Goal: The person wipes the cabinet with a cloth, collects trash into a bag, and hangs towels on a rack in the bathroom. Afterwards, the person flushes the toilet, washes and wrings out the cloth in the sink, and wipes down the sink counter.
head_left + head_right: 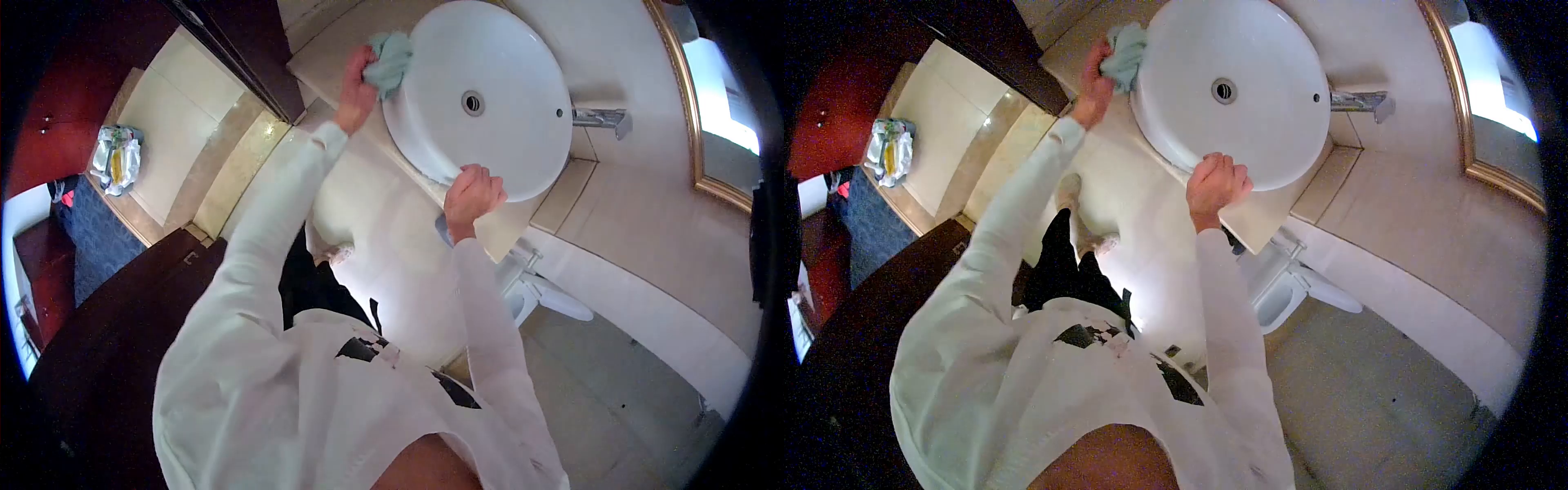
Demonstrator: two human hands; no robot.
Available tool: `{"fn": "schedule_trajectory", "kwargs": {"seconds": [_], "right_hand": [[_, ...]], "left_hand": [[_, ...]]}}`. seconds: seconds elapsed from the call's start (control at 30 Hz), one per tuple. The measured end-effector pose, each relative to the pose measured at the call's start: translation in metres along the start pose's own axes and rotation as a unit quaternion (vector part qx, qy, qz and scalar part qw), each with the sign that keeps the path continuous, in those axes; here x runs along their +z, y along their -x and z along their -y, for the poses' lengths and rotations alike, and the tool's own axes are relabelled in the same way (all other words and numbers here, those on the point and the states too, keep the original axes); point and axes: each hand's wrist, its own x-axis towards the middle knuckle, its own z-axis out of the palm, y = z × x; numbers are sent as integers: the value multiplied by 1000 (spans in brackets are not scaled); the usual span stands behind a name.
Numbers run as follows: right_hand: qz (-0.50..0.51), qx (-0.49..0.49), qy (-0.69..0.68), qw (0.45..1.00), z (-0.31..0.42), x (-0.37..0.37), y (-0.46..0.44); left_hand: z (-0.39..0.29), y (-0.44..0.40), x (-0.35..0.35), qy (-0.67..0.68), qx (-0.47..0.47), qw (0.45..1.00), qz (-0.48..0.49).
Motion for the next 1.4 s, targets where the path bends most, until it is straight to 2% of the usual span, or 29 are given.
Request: {"fn": "schedule_trajectory", "kwargs": {"seconds": [0.03,0.07,0.17,0.3,0.43,0.5,0.57,0.63,0.7,0.73,0.8,0.83,0.87,0.9,0.93,1.0,1.03,1.07,1.13,1.17,1.2,1.23,1.27,1.3,1.33,1.37,1.4], "right_hand": [[29,14,-3,999,3,-4,-2],[57,25,-5,998,4,-7,-2],[58,9,-10,998,1,-6,-1],[5,-21,-27,999,-1,-2,2],[-11,-66,-21,998,-18,5,12],[-20,-84,-31,996,-17,7,7],[-22,-75,-47,996,-15,-2,8],[-31,-62,-55,996,-8,-8,7],[-63,-58,-84,993,-4,-5,5],[-63,-50,-88,993,-3,-5,5],[-76,-42,-81,993,-4,-2,6],[-77,-46,-66,994,-5,1,7],[-51,-24,-65,996,-4,4,7],[-57,-11,-67,996,-3,7,7],[-62,-8,-84,994,-3,10,8],[-67,1,-96,993,-4,14,10],[-59,9,-103,993,-3,15,11],[-51,16,-109,993,-4,18,12],[-34,16,-84,996,-5,18,13],[-18,12,-64,998,-6,21,14],[-79,-11,-66,995,-7,26,16],[-77,-5,-58,995,-7,27,17],[-46,-2,-52,998,-7,23,17],[-16,2,-47,999,-6,21,19],[-18,7,-42,999,-8,24,21],[-51,-1,-41,998,-9,29,22],[-83,-11,-41,996,-9,30,20]], "left_hand": [[5,18,1,-43,47,997,-45],[1,37,5,-76,55,994,-55],[-21,96,25,-139,78,985,-64],[-10,170,62,-134,28,987,-77],[6,232,99,-2,-72,997,20],[41,261,90,130,-245,957,81],[-13,243,66,113,-331,930,116],[-56,223,32,112,-400,905,88],[-87,194,-8,89,-403,905,104],[-115,172,-15,88,-402,908,79],[-134,124,-29,-26,-284,949,136],[-140,91,-31,-112,-156,962,194],[-144,57,-29,-164,-96,956,223],[-154,17,-19,-332,126,906,229],[-148,-18,-13,-433,217,847,220],[-183,-75,34,-522,169,810,208],[-176,-106,49,-524,182,806,205],[-161,-134,65,-574,222,770,167],[-130,-193,88,-597,260,737,182],[-115,-217,97,-591,260,740,189],[-99,-240,104,-652,285,671,208],[-80,-261,109,-706,308,597,223],[-58,-284,110,-700,310,602,228],[-31,-305,108,-718,342,561,232],[-9,-320,111,-734,374,517,231],[7,-329,117,-729,381,520,231],[19,-330,120,-791,328,469,218]]}}
